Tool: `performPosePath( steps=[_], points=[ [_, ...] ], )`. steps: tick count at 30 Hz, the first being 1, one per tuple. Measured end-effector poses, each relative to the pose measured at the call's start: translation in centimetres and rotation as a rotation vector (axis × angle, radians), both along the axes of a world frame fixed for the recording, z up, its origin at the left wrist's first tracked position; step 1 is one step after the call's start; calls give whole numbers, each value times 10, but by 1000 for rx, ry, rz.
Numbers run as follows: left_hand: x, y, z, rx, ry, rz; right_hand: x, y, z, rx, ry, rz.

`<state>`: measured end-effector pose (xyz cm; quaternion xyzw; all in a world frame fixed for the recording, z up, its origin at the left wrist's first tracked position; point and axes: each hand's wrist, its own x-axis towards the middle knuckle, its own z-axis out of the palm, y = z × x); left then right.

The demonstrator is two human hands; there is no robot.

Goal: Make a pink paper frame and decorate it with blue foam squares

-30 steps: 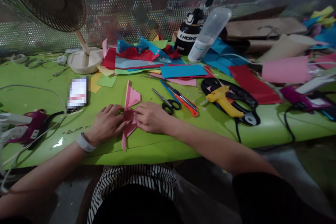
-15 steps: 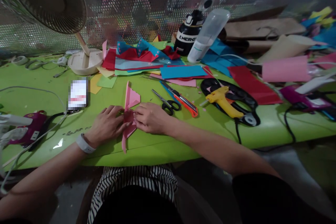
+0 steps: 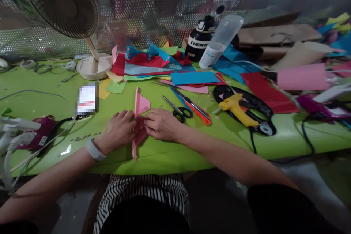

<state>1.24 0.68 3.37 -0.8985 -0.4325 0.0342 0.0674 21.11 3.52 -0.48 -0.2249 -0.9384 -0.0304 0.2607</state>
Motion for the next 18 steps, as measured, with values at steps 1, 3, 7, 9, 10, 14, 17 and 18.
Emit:
performPosePath(
  steps=[1, 3, 7, 9, 10, 14, 17, 18],
  points=[
    [4, 0, 3, -10, 8, 13, 0, 0, 0, -3, -1, -1],
    [12, 1, 9, -35, 11, 28, 0, 0, 0, -17, -9, -4],
    [23, 3, 11, -68, -3, 53, 1, 2, -1, -44, -24, 1],
    [25, 4, 9, -67, -2, 49, 2, 3, 0, -55, -29, 5],
    [24, 4, 8, -66, -1, 42, 3, 3, 1, -58, -31, 11],
    [12, 6, 4, -62, -35, 14, 4, 4, 2, -74, -5, 24],
    [0, 9, -1, -59, -108, 60, 5, 5, 1, -99, 24, 7],
    [-2, 10, -3, -63, -136, 70, 5, 5, 0, -100, 28, -7]
  ],
)
